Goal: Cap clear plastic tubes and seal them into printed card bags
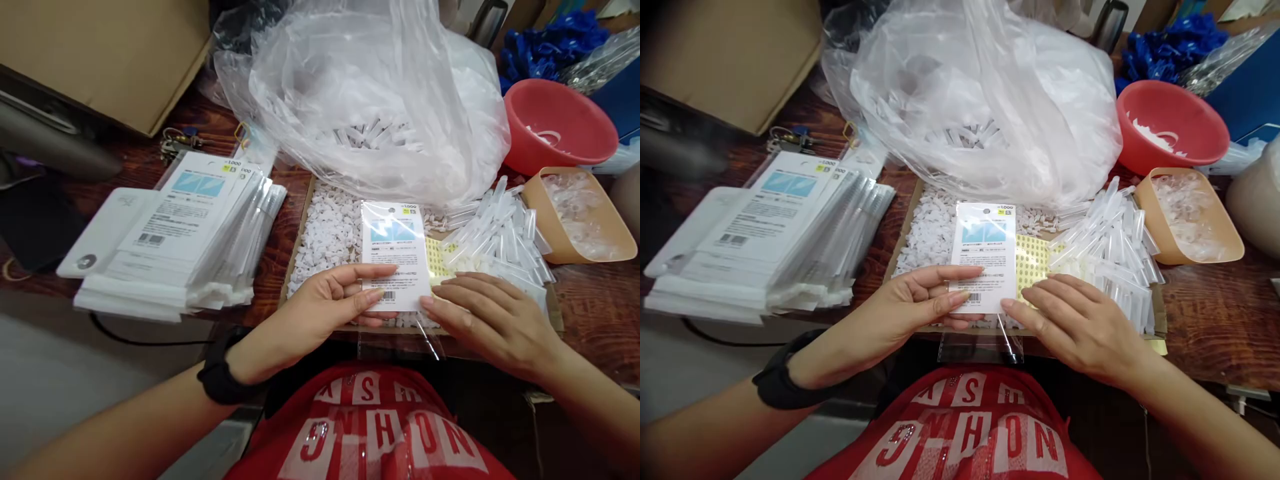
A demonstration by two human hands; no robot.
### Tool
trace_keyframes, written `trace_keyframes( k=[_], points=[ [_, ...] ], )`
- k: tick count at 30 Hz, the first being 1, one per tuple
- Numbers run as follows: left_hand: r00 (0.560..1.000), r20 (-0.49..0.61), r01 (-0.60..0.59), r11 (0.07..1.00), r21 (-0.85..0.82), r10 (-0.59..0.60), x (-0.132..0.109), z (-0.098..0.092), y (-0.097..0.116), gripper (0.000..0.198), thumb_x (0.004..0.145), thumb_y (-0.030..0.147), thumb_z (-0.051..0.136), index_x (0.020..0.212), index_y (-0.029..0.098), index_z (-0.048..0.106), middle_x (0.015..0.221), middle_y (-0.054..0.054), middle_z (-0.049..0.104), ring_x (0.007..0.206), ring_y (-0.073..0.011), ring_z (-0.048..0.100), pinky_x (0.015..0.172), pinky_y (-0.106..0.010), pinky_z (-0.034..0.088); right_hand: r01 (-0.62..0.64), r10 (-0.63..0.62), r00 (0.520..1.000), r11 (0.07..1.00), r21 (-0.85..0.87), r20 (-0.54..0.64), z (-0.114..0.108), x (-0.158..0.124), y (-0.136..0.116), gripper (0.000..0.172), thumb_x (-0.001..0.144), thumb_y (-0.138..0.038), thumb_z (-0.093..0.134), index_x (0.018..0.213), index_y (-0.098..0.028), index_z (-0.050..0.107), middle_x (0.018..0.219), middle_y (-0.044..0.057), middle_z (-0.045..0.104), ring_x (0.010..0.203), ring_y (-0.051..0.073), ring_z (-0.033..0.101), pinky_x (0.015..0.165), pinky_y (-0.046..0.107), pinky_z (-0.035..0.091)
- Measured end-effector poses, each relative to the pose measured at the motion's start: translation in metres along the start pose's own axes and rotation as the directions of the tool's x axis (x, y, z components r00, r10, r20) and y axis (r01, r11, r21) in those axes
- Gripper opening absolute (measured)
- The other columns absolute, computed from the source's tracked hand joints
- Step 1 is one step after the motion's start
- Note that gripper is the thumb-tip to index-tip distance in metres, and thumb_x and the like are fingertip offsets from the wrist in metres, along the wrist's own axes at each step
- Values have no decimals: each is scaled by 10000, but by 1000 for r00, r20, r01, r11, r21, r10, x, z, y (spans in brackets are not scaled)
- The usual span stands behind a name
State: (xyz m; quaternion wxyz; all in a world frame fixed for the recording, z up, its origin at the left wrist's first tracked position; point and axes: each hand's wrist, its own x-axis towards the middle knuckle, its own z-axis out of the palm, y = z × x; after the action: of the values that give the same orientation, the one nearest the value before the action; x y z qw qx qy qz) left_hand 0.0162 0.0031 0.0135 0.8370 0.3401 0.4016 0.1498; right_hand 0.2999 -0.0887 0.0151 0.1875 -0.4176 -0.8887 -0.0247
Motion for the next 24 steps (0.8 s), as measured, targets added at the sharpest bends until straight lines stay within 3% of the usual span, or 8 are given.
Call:
trace_keyframes(
  k=[2,5,10,14,18,24],
  points=[
    [999,41,12,1000,-26,-11,-1,4,-3,388,923,260,860,1303,251,783,1008,-12,875,902,-155,840,838,-209,659,31,-34,996,999,-36,-77,6,-6,-16,468,989,-160,718,1438,-289,684,1177,21,828,1098,187,774,1072,369,611],
    [996,88,38,998,-47,-34,-3,7,-9,374,947,217,830,1316,249,779,1043,-20,872,883,-145,839,830,-206,654,37,-50,986,995,-88,-158,6,-14,-19,435,969,-202,761,1374,-356,723,1104,-22,840,972,173,786,979,347,642],
    [987,148,73,992,-107,-57,-8,4,-14,417,978,202,790,1390,245,738,1046,-50,870,930,-169,840,829,-231,660,95,-121,981,980,-173,-151,-1,-18,-19,400,958,-159,754,1284,-390,773,1024,-46,841,837,172,761,851,337,649],
    [983,183,55,990,-129,-31,-14,-2,-17,436,1007,180,750,1433,266,709,1082,-38,867,946,-141,833,867,-225,655,-36,33,979,999,-9,-203,1,-11,-29,445,940,-96,766,1318,-330,754,905,-19,794,824,179,700,797,344,605],
    [973,223,79,990,-113,-52,-19,-5,-23,488,1043,141,677,1510,280,641,1159,-47,855,1037,-137,814,937,-245,635,-135,166,975,970,202,-147,9,-14,-36,486,908,-54,784,1323,-303,743,925,1,749,845,179,681,767,351,564],
    [979,184,108,990,-90,-90,-22,-8,-39,515,1037,121,649,1532,261,621,1192,-54,844,1000,-138,809,973,-269,602,-135,144,988,982,132,-59,18,-28,-41,300,903,-100,813,1169,-232,775,963,36,737,876,203,666,823,388,524]
  ],
)
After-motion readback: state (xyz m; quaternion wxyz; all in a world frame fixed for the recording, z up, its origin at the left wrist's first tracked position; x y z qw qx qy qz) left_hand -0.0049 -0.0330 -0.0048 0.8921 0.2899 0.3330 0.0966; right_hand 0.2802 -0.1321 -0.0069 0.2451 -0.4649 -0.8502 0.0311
